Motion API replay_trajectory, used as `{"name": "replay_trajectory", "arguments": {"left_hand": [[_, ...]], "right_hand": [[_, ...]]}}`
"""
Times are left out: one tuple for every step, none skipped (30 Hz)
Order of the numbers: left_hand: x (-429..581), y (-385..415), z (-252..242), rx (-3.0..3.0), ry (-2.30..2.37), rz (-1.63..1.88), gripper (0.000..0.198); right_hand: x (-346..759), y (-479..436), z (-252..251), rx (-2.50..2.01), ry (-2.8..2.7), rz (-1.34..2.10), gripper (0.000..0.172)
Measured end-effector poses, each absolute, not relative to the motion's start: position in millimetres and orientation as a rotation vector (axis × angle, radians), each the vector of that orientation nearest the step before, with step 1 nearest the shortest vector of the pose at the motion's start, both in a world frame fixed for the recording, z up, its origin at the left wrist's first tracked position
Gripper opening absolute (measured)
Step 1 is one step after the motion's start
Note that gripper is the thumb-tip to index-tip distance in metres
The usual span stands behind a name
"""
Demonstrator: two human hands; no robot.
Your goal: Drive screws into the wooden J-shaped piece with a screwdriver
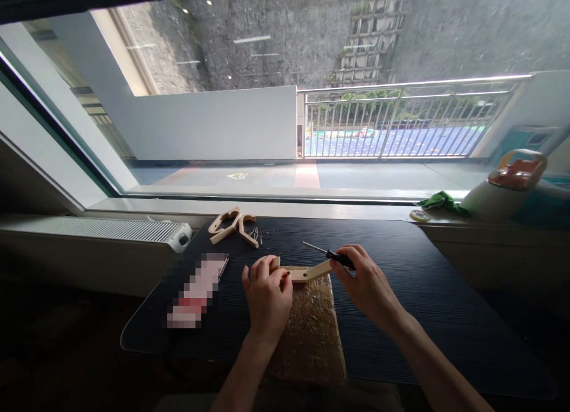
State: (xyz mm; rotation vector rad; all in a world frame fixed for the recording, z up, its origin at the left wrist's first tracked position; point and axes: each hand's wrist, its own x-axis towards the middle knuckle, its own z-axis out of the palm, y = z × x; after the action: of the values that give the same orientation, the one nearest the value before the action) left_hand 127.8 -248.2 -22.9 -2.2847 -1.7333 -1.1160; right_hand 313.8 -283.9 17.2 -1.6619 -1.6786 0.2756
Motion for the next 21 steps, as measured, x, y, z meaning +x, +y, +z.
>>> {"name": "replay_trajectory", "arguments": {"left_hand": [[128, -248, -24, -2.276, -1.734, -1.13, 0.01], [128, -248, -25, -2.266, -1.735, -1.142, 0.01], [128, -248, -26, -2.258, -1.733, -1.153, 0.01], [128, -248, -26, -2.251, -1.73, -1.16, 0.01], [128, -247, -27, -2.248, -1.725, -1.164, 0.009], [128, -247, -28, -2.25, -1.719, -1.165, 0.009], [128, -247, -28, -2.254, -1.712, -1.163, 0.01], [128, -247, -28, -2.26, -1.707, -1.16, 0.01], [127, -247, -28, -2.266, -1.704, -1.156, 0.01], [127, -246, -28, -2.268, -1.706, -1.154, 0.01], [127, -246, -28, -2.268, -1.709, -1.152, 0.01], [127, -246, -27, -2.267, -1.713, -1.15, 0.01], [127, -247, -27, -2.265, -1.719, -1.148, 0.01], [127, -247, -26, -2.262, -1.723, -1.146, 0.01], [127, -247, -26, -2.261, -1.723, -1.145, 0.01], [127, -247, -26, -2.26, -1.723, -1.143, 0.01], [128, -247, -26, -2.259, -1.722, -1.141, 0.01], [128, -247, -26, -2.255, -1.72, -1.141, 0.01], [128, -247, -26, -2.251, -1.721, -1.139, 0.01], [128, -247, -26, -2.246, -1.724, -1.137, 0.01], [128, -247, -27, -2.241, -1.728, -1.134, 0.01]], "right_hand": [[314, -282, 14, -1.648, -1.675, 0.278, 0.021], [315, -280, 12, -1.639, -1.678, 0.298, 0.021], [315, -278, 9, -1.636, -1.684, 0.323, 0.021], [316, -277, 7, -1.637, -1.693, 0.346, 0.021], [316, -276, 5, -1.642, -1.702, 0.36, 0.022], [316, -276, 4, -1.649, -1.708, 0.36, 0.022], [316, -276, 4, -1.659, -1.708, 0.342, 0.022], [315, -276, 5, -1.666, -1.702, 0.309, 0.022], [315, -277, 6, -1.668, -1.695, 0.266, 0.022], [315, -277, 9, -1.666, -1.69, 0.218, 0.023], [315, -278, 12, -1.662, -1.689, 0.178, 0.023], [315, -278, 16, -1.658, -1.7, 0.162, 0.024], [315, -279, 20, -1.653, -1.717, 0.166, 0.025], [315, -280, 25, -1.653, -1.743, 0.198, 0.026], [315, -280, 30, -1.659, -1.775, 0.251, 0.028], [314, -281, 36, -1.669, -1.799, 0.301, 0.028], [313, -281, 41, -1.685, -1.835, 0.346, 0.027], [312, -280, 45, -1.691, -1.876, 0.374, 0.024], [310, -279, 49, -1.684, -1.925, 0.39, 0.02], [308, -277, 53, -1.667, -1.975, 0.396, 0.017], [306, -275, 56, -1.643, -2.017, 0.396, 0.015]]}}
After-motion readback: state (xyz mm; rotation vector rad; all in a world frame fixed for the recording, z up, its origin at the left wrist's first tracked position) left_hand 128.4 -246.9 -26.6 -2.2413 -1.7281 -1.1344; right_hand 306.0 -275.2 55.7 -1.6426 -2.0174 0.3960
